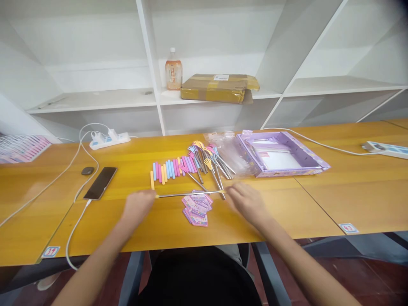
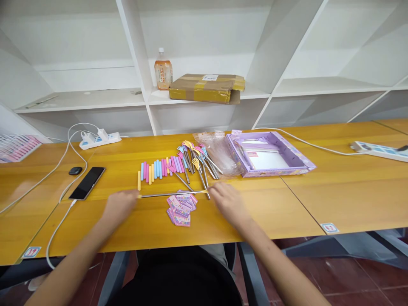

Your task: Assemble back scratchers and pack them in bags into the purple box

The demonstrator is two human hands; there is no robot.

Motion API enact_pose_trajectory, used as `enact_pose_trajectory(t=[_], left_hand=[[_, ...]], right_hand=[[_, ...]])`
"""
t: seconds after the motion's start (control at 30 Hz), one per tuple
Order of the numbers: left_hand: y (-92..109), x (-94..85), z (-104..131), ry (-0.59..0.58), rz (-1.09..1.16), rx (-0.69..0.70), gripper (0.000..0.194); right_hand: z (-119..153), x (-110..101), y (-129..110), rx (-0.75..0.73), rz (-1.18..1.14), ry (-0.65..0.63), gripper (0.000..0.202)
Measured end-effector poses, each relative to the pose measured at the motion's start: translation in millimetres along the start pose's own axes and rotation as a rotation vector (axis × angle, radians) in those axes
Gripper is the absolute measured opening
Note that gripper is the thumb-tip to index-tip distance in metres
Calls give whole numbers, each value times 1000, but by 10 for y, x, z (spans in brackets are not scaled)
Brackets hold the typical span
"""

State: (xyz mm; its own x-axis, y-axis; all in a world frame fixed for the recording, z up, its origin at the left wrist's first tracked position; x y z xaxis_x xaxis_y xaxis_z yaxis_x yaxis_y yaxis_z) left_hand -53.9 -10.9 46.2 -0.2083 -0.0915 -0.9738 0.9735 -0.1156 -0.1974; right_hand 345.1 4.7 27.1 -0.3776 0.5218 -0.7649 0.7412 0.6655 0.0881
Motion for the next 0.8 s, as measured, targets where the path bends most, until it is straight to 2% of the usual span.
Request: enact_pose_trajectory(t=[0.1,0.13,0.2,0.33,0.43,0.6,0.8], left_hand=[[-750,117,160,227,-87,-53,34],[-925,178,203,266,-111,-39,35],[-1124,302,253,284,-139,-15,33],[-1096,406,239,261,-154,9,33],[-1028,351,197,249,-155,4,29],[-1025,251,143,205,-161,3,27],[-1001,286,108,187,-156,15,27]], right_hand=[[465,-213,659,36,1,57,15],[593,-261,832,61,9,48,14],[769,-312,1039,86,15,22,12],[854,-307,1082,95,21,-26,11],[851,-325,1082,98,32,-4,10],[882,-376,1143,105,46,5,8],[923,-380,1146,114,2,-10,7]])
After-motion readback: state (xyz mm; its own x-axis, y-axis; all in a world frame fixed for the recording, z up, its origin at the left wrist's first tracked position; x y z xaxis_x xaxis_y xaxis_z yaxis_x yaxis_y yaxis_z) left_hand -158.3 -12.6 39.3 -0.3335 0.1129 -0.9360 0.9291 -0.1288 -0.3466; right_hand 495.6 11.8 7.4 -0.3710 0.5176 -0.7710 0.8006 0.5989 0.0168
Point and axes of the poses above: each hand's wrist, its own z-axis away from the middle knuckle, its own x-axis out of the palm, y = z × x, the point moved 4 cm from there along -z, towards the middle knuckle, and after that the axes turned 3 degrees about -y, right-handed, at the moved point
